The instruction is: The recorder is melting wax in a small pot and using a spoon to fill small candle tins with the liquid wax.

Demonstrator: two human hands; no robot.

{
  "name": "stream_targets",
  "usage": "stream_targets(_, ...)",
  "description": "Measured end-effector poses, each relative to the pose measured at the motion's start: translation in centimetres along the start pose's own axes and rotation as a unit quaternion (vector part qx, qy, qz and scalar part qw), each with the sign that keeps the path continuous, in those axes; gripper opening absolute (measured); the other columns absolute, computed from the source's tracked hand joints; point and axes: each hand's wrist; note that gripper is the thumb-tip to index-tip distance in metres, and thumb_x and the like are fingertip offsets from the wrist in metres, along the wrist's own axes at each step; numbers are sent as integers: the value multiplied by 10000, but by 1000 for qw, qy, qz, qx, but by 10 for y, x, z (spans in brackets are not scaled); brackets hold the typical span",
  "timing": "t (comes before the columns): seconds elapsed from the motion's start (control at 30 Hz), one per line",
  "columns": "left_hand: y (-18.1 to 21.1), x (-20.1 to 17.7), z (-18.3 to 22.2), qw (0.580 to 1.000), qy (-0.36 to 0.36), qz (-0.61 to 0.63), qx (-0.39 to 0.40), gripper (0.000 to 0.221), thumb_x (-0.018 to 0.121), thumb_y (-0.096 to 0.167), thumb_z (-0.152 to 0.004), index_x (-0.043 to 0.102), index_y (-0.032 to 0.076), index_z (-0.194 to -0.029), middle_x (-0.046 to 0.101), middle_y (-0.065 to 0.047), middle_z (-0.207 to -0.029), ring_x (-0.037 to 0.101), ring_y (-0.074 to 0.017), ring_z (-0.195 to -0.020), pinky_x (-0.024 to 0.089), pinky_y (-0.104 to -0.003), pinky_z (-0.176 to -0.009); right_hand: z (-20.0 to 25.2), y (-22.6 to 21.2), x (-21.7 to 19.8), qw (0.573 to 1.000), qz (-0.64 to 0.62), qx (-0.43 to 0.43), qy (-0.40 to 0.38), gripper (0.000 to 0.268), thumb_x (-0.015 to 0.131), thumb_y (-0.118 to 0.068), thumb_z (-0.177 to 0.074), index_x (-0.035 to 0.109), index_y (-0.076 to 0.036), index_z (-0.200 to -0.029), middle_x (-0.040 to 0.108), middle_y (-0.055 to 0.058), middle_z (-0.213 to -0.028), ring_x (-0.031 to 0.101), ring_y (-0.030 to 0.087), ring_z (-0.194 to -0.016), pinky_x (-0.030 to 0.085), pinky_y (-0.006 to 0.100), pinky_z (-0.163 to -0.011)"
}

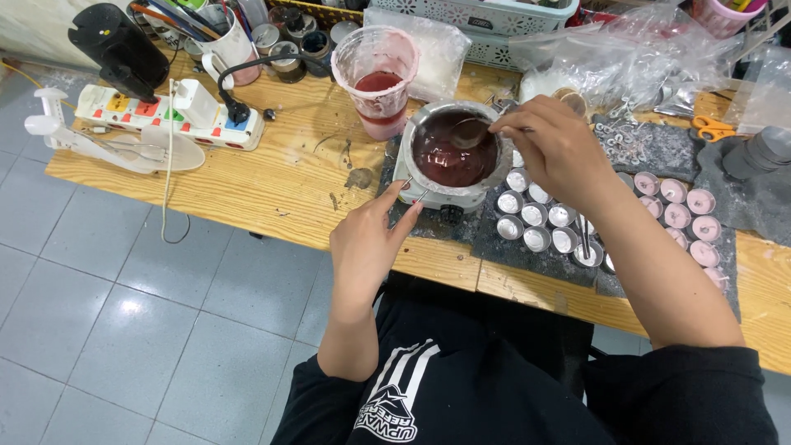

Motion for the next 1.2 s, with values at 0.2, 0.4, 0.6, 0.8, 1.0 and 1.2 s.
stream_targets(0.2, 0, -1, -1, 1000, -5, 3, -3, 478, 728, 491, -880, 737, 185, -1248, 619, -60, -592, 608, -216, -502, 436, -365, -460, 5, -5, -1, 999, 29, -3, 35, 50, 655, -39, -1081, 689, -15, -1109, 691, 120, -1023, 661, 278, -948, 536, 394, -839)
stream_targets(0.4, 1, -1, -1, 1000, -9, -5, -9, 476, 732, 491, -876, 739, 197, -1251, 597, -54, -562, 592, -197, -477, 425, -355, -449, 14, -1, 24, 991, -46, 99, 77, 121, 607, -30, -1087, 711, 1, -1033, 708, 119, -887, 669, 181, -708, 513, 333, -646)
stream_targets(0.6, -1, 1, 0, 1000, -4, 5, -10, 479, 735, 497, -874, 732, 199, -1250, 602, -49, -573, 605, -198, -490, 437, -353, -454, 23, 11, 43, 927, -219, 292, 87, 230, 539, -114, -1129, 726, 1, -1059, 722, 58, -800, 593, 37, -622, 423, 221, -516)
stream_targets(0.8, -1, -1, 1, 1000, -1, 8, -3, 465, 732, 481, -882, 730, 191, -1245, 608, -59, -592, 619, -226, -517, 441, -373, -471, 25, 10, 39, 952, -172, 218, 130, 213, 544, -96, -1157, 725, 3, -1101, 729, 62, -844, 635, 42, -692, 456, 192, -578)
stream_targets(1.0, -3, 1, 1, 1000, 9, 6, 14, 467, 733, 474, -887, 729, 181, -1251, 613, -60, -604, 620, -230, -524, 441, -376, -467, 20, -5, 16, 988, 5, 66, 141, 127, 612, 14, -1132, 735, -18, -1140, 738, 65, -947, 640, 190, -807, 482, 314, -720)
stream_targets(1.2, 0, -2, 0, 1000, -8, 2, -6, 475, 727, 481, -881, 733, 183, -1251, 602, -69, -581, 615, -230, -512, 441, -376, -473, 12, -24, 14, 999, 24, 2, 39, 127, 737, -7, -954, 757, -49, -1072, 699, 76, -925, 616, 271, -920, 518, 367, -777)
Point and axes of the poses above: each hand's wrist, its own z-axis away from the middle knuckle, its own x-axis out of the palm, y = z × x
